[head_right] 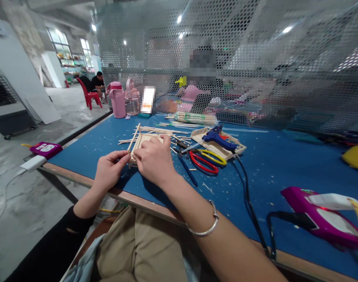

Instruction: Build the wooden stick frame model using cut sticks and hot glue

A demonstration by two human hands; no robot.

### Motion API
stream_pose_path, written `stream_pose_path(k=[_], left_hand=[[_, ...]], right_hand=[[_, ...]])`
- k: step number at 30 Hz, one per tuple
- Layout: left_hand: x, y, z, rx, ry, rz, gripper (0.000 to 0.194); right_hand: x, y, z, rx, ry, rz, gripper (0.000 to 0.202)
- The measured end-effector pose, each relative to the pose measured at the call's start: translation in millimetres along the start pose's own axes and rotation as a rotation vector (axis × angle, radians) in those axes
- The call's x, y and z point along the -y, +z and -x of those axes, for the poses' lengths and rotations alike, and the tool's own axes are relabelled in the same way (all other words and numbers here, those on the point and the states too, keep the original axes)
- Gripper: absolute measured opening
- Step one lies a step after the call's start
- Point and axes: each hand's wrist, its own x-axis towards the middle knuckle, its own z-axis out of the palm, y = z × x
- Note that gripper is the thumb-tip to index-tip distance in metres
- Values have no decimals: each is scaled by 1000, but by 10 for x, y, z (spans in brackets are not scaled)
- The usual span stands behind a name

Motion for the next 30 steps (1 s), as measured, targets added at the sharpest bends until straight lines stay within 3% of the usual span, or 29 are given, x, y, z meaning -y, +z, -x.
stream_pose_path(k=[13, 16, 21, 25, 28, 30], left_hand=[[35, -16, 29, 1, 14, 10, 21], [43, -31, 29, -7, -4, 6, 20], [22, -24, -1, 11, -10, -12, 18], [11, -24, -10, 43, -15, -21, 17], [28, -33, -10, 43, -25, -28, 18], [46, -36, -11, 45, -40, -21, 20]], right_hand=[[-17, -76, 24, 0, -5, -45, 27], [-176, -219, 68, -110, 33, -122, 44], [-597, -320, 169, -241, 221, -281, 25], [-777, -196, 276, -74, 380, -557, 17], [-761, -124, 325, 82, 410, -747, 15], [-723, -103, 332, 108, 406, -862, 18]])
